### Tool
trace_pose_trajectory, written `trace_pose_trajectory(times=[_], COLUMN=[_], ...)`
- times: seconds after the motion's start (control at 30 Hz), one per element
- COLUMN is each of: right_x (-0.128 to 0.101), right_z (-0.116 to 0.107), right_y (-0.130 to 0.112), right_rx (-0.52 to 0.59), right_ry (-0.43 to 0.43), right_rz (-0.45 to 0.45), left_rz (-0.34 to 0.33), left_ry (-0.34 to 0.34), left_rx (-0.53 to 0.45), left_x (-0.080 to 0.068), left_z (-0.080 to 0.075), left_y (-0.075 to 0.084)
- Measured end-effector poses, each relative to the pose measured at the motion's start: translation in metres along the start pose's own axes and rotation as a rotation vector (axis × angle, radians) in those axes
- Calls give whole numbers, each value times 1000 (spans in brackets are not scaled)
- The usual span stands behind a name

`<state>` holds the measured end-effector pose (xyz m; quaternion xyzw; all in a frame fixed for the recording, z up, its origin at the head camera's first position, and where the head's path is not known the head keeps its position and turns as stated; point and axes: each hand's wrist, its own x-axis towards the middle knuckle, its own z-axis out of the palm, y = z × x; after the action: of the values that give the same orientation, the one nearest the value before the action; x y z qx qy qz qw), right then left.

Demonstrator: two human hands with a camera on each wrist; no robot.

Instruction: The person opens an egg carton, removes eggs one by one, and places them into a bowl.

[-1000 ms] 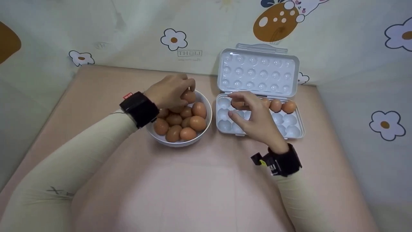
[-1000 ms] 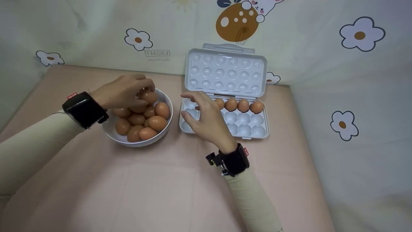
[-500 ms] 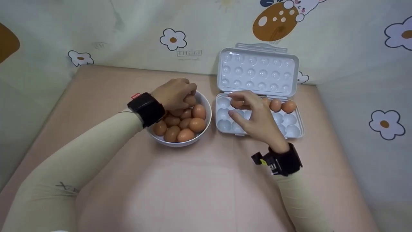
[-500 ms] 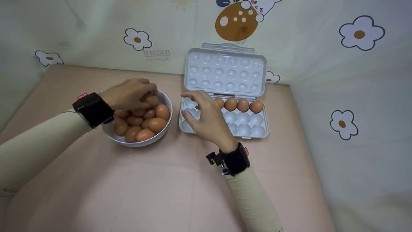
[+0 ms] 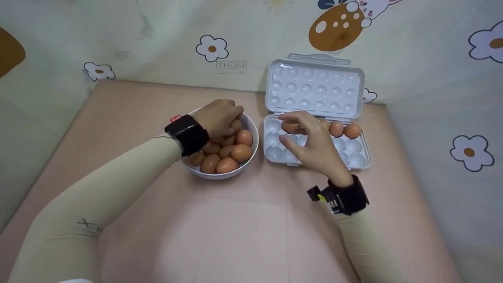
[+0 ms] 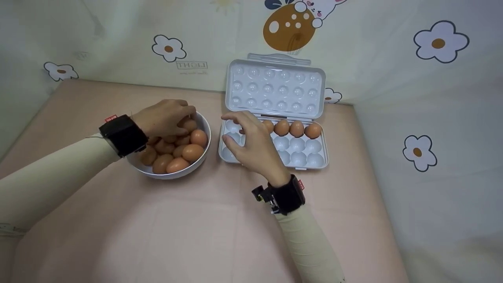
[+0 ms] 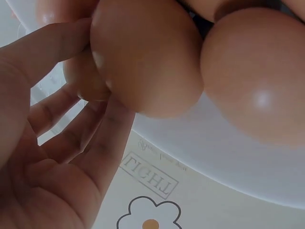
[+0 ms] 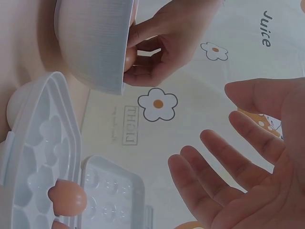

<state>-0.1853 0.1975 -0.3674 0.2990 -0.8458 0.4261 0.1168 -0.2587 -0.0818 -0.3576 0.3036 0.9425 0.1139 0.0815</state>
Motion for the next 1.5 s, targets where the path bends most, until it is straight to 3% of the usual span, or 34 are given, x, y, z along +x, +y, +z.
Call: trace_pose_trajectory(times=[0.53, 0.87, 1.03, 1.23, 1.5], right_x=[1, 1, 3, 9, 23], right_z=[-5, -13, -17, -21, -28], right_y=[2, 5, 12, 23, 44], right_rx=[-25, -17, -111, -297, -332], right_ry=[32, 43, 58, -1, -124], right_rz=[-13, -7, -30, 7, 95], left_rz=[72, 55, 49, 72, 176], left_ry=[74, 146, 216, 303, 390], left_rx=[-8, -59, -91, -130, -155], left_x=[-4, -28, -46, -63, -75], left_z=[2, -7, -7, -1, 12], left_y=[0, 6, 15, 28, 44])
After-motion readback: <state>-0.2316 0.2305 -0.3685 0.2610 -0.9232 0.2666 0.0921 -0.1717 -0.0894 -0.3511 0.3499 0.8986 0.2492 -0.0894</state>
